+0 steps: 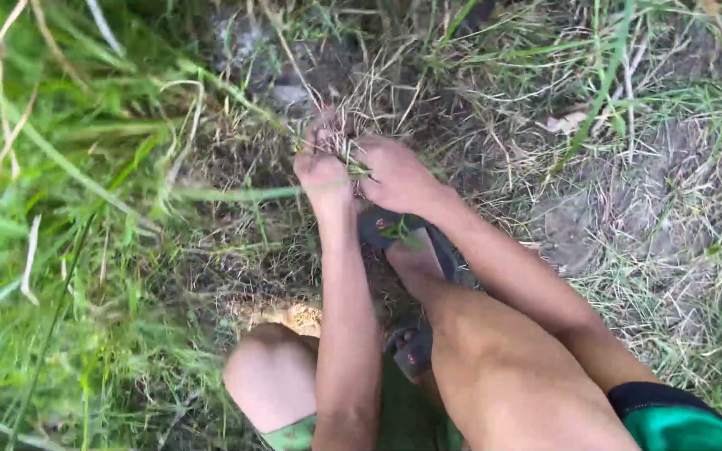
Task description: Pulling weeds and grass from the ground by hand
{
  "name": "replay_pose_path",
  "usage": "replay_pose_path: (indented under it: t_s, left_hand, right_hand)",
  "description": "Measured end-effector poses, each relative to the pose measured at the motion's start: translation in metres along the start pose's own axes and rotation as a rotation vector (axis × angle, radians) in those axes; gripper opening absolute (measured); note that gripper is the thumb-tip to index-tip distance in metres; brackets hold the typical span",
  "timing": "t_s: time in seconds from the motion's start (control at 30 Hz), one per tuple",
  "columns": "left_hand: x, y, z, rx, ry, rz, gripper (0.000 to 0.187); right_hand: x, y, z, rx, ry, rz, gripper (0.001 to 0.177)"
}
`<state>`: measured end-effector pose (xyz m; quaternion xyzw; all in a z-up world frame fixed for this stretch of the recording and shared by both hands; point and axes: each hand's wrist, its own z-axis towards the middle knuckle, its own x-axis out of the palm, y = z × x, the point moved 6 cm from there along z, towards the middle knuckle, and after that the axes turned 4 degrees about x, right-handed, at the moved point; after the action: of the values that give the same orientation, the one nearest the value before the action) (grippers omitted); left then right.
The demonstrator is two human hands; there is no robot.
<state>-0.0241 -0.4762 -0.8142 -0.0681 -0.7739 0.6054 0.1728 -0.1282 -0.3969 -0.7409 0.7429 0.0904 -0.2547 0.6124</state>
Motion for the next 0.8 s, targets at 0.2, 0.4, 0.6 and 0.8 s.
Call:
replay_pose_path:
  t_s: [0.2, 0.4, 0.6, 0.8]
  left_hand:
    - [-0.065, -0.05, -0.024, 0.264, 0.016, 0.999, 0.051]
    - [-0.056, -0.17, -0.044, 0.654, -0.258, 0.977, 0.055]
    - [-0.129, -0.05, -0.067, 0.26, -0.378, 0.565, 0.029]
    - [-0.199, -0.042, -0.094, 0.063, -0.679, 0.51, 0.041]
  right_hand:
    - [0.066, 0.018, -0.001, -0.392, 0.005, -0.392, 0.045]
    - [0.12, 0.025, 0.008, -0.187, 0.573, -0.529, 0.028]
    - [0.135, 0.047, 0.02, -0.016, 0.614, -0.292, 0.035]
    - [0.191, 0.064, 0.01, -0.545, 0.562, -0.521, 0.042]
